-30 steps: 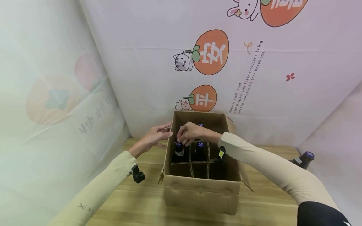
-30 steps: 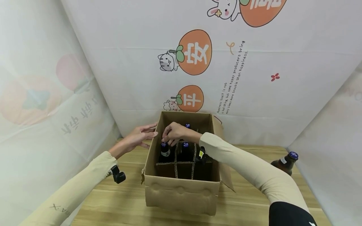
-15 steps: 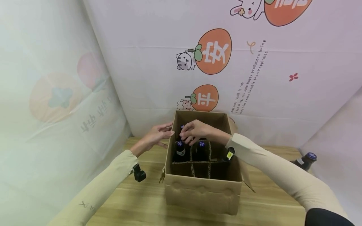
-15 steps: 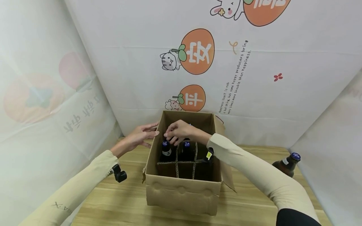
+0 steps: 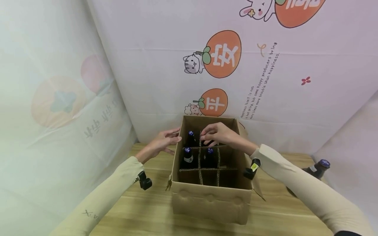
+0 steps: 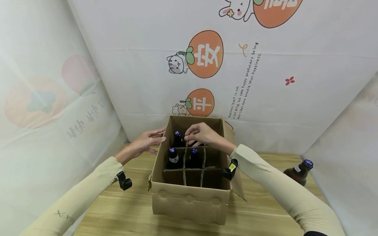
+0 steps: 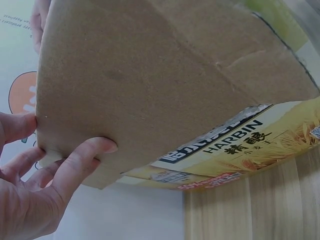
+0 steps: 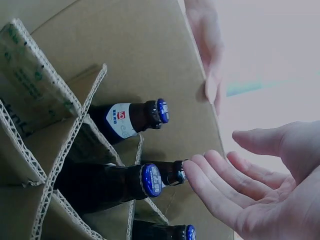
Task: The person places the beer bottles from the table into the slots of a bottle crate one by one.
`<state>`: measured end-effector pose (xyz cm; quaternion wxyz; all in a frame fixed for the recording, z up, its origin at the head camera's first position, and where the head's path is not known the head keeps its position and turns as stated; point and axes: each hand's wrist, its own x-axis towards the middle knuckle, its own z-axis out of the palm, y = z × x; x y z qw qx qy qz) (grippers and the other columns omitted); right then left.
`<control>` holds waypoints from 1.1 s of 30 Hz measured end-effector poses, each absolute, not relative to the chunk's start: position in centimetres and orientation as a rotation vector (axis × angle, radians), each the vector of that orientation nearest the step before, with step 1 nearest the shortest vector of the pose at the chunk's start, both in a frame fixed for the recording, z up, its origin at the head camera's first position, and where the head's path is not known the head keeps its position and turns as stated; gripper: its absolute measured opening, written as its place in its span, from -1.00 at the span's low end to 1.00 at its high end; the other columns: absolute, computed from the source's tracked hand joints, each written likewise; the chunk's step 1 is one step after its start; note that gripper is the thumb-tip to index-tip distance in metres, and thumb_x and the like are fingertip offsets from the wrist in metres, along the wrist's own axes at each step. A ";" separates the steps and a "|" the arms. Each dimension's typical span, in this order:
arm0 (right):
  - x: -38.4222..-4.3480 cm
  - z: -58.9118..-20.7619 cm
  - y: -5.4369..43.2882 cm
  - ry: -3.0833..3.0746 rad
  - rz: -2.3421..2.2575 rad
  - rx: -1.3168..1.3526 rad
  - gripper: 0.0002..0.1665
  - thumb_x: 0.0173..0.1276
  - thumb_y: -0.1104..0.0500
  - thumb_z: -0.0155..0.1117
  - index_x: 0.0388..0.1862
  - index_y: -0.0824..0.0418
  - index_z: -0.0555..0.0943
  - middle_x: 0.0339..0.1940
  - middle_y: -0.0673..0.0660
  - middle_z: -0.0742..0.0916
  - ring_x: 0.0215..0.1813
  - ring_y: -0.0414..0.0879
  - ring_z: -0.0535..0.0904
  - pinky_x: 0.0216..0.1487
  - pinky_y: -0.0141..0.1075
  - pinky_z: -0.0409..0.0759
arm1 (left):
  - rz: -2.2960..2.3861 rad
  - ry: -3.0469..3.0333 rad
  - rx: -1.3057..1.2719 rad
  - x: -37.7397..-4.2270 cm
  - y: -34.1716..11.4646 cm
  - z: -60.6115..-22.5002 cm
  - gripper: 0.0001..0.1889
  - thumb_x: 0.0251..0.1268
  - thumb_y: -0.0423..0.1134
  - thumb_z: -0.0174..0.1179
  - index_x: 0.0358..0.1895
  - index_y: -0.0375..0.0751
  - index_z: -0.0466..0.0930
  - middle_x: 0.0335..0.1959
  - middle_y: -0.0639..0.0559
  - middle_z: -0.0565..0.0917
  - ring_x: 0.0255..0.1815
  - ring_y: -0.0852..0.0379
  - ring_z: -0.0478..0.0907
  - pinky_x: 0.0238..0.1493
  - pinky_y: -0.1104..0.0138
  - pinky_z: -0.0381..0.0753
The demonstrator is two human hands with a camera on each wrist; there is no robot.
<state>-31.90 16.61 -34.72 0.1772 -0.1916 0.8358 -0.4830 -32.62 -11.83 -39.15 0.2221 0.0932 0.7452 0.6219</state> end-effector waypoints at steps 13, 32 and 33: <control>-31.9 -34.5 20.2 2.452 -1.502 -0.459 -0.67 0.55 0.23 0.31 0.12 0.46 0.62 0.06 0.41 0.76 -0.13 -0.06 0.80 -0.02 -0.01 0.86 | 1.704 2.078 0.245 -32.8 -12.1 -39.1 -0.27 0.56 -0.21 0.20 0.68 -0.03 0.13 0.65 -0.27 0.21 0.52 -0.45 0.33 0.05 0.00 0.84; -30.5 -35.1 25.8 2.489 -1.668 -0.406 -0.60 0.58 0.27 0.22 0.21 0.57 0.51 0.08 0.36 0.80 -0.18 -0.18 0.81 0.02 -0.09 0.85 | 1.696 2.072 0.253 -32.8 -12.0 -39.3 -0.27 0.57 -0.20 0.20 0.69 -0.01 0.11 0.66 -0.28 0.20 0.53 -0.45 0.31 0.08 -0.03 0.82; -30.4 -35.1 26.2 2.498 -1.684 -0.398 -0.60 0.58 0.27 0.22 0.21 0.57 0.51 0.05 0.31 0.82 -0.18 -0.18 0.82 0.00 -0.12 0.86 | 1.696 2.071 0.254 -32.8 -11.9 -39.4 -0.27 0.57 -0.20 0.20 0.69 -0.01 0.12 0.66 -0.28 0.20 0.53 -0.45 0.31 0.08 -0.02 0.82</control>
